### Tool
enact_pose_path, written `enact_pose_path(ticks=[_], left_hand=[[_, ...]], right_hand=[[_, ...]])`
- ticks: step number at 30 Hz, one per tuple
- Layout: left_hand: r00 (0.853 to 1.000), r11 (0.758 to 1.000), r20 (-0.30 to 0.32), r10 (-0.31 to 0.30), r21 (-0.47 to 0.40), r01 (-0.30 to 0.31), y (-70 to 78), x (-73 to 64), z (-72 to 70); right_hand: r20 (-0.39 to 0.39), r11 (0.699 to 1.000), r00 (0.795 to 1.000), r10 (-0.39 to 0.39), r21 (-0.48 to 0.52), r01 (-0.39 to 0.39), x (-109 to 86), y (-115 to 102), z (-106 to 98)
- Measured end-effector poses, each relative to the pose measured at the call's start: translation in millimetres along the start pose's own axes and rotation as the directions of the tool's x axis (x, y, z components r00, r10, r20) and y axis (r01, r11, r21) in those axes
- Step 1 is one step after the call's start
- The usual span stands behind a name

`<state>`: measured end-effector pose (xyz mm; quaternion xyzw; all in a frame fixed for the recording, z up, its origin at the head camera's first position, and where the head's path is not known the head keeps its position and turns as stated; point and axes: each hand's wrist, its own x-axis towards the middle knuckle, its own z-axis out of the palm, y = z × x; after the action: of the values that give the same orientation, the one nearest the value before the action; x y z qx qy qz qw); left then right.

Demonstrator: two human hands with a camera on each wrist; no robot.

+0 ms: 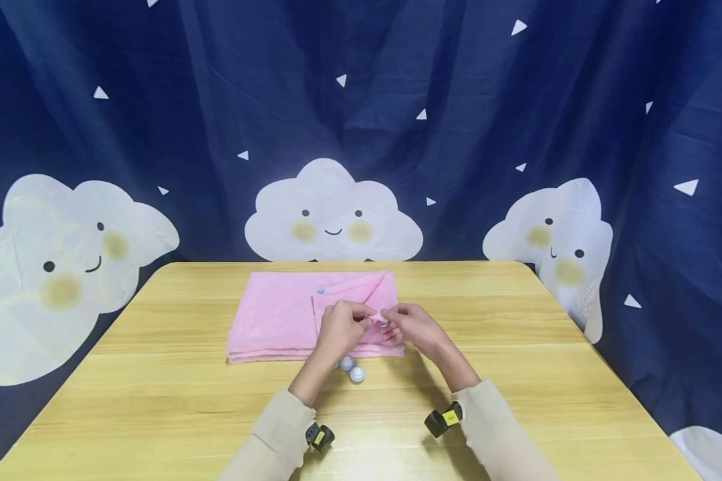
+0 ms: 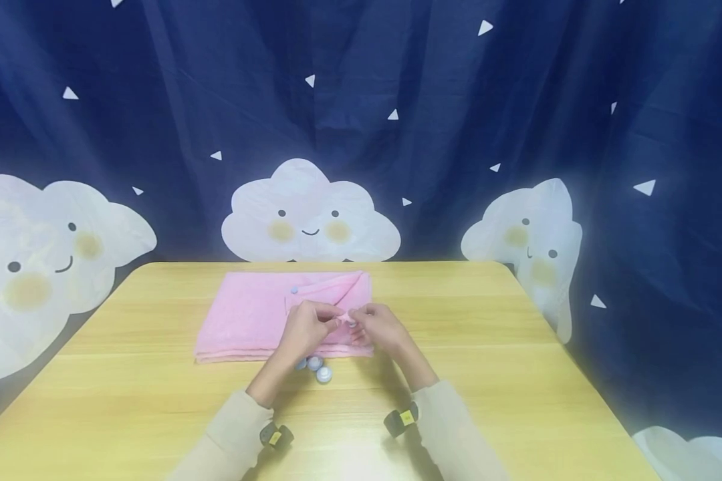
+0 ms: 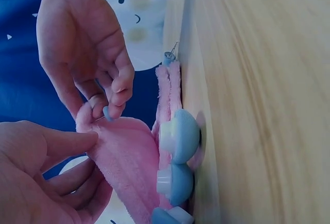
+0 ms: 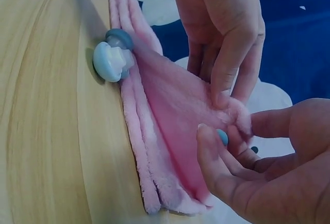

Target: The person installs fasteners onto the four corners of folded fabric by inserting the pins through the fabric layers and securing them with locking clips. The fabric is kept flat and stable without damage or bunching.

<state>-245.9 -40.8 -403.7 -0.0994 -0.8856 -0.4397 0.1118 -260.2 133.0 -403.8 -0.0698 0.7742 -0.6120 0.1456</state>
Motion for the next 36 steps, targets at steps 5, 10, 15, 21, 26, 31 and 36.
enact_pose_path(ticks=[5,10,15,21,26,31,36], left_hand=[[1.000,1.000,-0.002,0.004,0.001,-0.004,0.5,-0.2,0.3],[1.000,1.000,-0.003,0.011,0.001,-0.011,-0.1,0.4,0.5],[1.000,1.000,-0.006,0.021,0.010,-0.021,-0.9,0.5,1.8],[1.000,1.000,-0.004,0.022,0.020,-0.022,-0.4,0.0,2.7],[0.999,0.999,0.001,0.035,0.039,-0.035,1.1,0.0,2.7],[0.999,0.999,0.005,0.032,0.037,-0.032,1.0,0.0,2.8],[0.999,0.998,0.000,0.038,0.042,-0.038,0.5,-0.4,2.9]], right_hand=[[-0.005,1.000,1.000,0.008,0.002,-0.008,-0.1,-0.4,1.1],[-0.007,1.000,1.000,0.007,0.003,-0.007,-1.1,-2.2,1.6],[-0.007,1.000,1.000,0.001,0.005,-0.001,-2.3,-3.0,1.2],[-0.067,1.000,0.998,-0.001,0.027,0.003,-1.6,-1.6,3.8],[-0.130,0.998,0.992,-0.001,0.067,0.010,1.2,1.6,6.4],[-0.127,0.994,0.992,0.014,0.110,-0.001,2.2,1.4,7.3],[-0.069,0.993,0.997,0.027,0.116,-0.019,1.7,0.7,5.1]])
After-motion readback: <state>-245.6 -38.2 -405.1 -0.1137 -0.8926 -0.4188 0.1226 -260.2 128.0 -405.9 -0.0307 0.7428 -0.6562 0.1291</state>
